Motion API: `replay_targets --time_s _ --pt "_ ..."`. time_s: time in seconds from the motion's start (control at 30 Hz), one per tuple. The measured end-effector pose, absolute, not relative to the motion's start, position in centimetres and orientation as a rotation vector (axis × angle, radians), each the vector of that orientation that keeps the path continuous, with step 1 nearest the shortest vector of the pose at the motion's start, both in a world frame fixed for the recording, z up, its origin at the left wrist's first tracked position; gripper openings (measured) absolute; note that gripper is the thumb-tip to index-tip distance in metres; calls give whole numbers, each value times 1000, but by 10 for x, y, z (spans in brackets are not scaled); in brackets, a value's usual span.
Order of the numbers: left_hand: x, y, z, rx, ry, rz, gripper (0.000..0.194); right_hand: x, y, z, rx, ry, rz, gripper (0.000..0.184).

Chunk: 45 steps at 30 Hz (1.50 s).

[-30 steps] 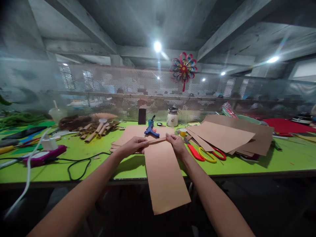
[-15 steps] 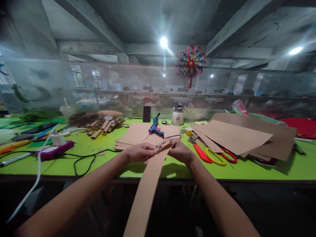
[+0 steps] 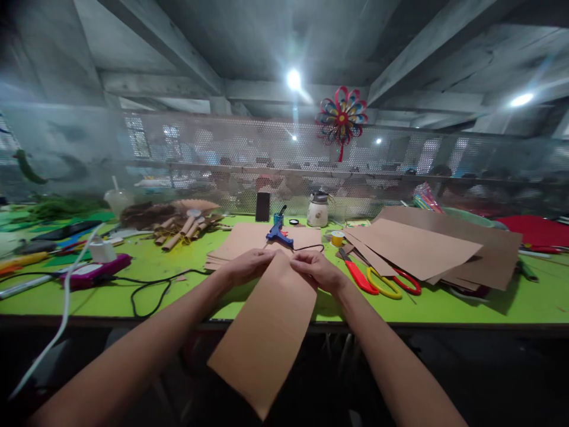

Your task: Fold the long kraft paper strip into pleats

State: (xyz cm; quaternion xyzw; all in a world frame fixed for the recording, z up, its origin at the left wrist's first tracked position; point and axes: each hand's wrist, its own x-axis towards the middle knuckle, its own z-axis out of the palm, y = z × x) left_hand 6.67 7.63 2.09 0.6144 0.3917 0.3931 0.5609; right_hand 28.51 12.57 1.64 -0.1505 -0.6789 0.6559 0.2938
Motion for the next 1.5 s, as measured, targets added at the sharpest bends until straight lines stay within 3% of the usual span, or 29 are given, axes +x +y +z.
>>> replay_targets --time_s 0.13,0.33,0.8,1.17,1.5 --pt "68 74 27 1512 947 886 49 278 120 20 -460 -2255 1445 31" --pt "74 70 31 1900 1098 770 33 270 122 15 -449 -2499 1049 31" --pt "59 73 29 2187 1344 868 16 272 129 10 -641 -2244 1051 29" --pt "61 76 21 2223 1214 645 34 269 131 2 -490 -2250 1078 32" --pt "63 74 20 2268 1287 800 27 270 136 0 -588 -2199 986 29"
